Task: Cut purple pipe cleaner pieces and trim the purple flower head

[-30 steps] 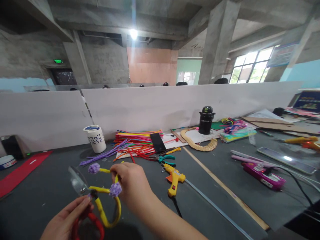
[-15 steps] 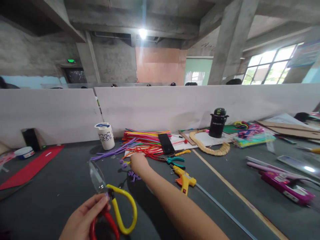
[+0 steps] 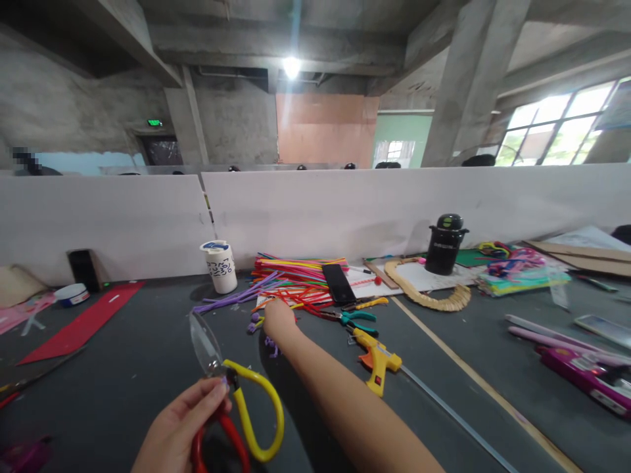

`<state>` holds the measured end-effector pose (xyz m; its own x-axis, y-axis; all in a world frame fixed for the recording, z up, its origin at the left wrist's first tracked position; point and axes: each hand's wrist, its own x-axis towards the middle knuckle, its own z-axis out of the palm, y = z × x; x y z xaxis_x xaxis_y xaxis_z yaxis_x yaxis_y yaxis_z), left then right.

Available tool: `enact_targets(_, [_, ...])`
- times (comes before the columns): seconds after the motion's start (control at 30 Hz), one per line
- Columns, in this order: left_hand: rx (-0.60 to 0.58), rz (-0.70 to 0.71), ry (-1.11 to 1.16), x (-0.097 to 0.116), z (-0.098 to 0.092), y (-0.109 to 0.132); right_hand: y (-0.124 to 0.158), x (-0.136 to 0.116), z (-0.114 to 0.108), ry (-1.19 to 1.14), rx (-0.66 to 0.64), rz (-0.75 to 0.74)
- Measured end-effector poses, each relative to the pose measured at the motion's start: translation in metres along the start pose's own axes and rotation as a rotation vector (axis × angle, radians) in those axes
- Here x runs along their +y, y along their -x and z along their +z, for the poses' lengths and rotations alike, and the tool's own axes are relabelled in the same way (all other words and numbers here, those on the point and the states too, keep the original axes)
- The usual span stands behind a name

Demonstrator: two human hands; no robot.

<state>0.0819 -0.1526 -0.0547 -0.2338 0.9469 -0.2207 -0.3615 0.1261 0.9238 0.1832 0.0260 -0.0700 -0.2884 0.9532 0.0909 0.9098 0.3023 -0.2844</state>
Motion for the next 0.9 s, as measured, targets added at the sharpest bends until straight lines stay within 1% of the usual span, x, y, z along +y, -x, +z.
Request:
enact_targets(0.07, [0.008, 0.006, 0.000, 0.000, 0.000, 0.000, 0.009, 0.000, -0.010, -0.034, 0.051, -0.025])
enact_targets(0.13, [0.028, 0.010, 0.001, -0.001, 0.000, 0.000, 0.028, 0.001, -0.025, -0.076, 0.117, -0.059])
enact_targets(0.2, [0.048, 0.010, -0.002, -0.001, 0.001, -0.001, 0.058, -0.001, -0.040, -0.127, 0.182, -0.103])
enact_targets(0.27, [0.052, 0.022, -0.009, -0.003, 0.003, -0.002, 0.095, -0.006, -0.050, -0.179, 0.212, -0.152])
enact_targets(0.33, [0.036, 0.048, -0.014, -0.005, 0.007, -0.001, 0.131, -0.012, -0.052, -0.236, 0.202, -0.209])
enact_targets(0.37, [0.026, 0.063, -0.018, -0.007, 0.008, -0.001, 0.147, -0.015, -0.050, -0.301, 0.200, -0.240])
enact_targets(0.43, [0.018, 0.097, -0.027, -0.011, 0.012, 0.001, 0.168, -0.021, -0.044, -0.361, 0.205, -0.259])
enact_targets(0.5, [0.013, 0.133, -0.035, -0.016, 0.016, 0.004, 0.179, -0.023, -0.038, -0.399, 0.185, -0.230])
enact_targets(0.63, [-0.026, 0.152, -0.031, -0.025, 0.027, 0.012, 0.185, -0.018, -0.027, -0.419, 0.174, -0.104])
enact_targets(0.7, [-0.039, 0.144, -0.025, -0.029, 0.034, 0.017, 0.187, -0.012, -0.021, -0.486, 0.193, -0.052])
enact_targets(0.73, [-0.049, 0.143, -0.023, -0.029, 0.038, 0.019, 0.187, -0.009, -0.019, -0.555, 0.229, -0.047])
enact_targets(0.8, [-0.091, 0.136, -0.037, -0.027, 0.044, 0.025, 0.186, -0.004, -0.016, -0.681, 0.285, -0.048])
enact_targets(0.9, [-0.192, 0.157, -0.103, -0.014, 0.046, 0.035, 0.179, 0.001, -0.018, -0.787, 0.275, -0.039])
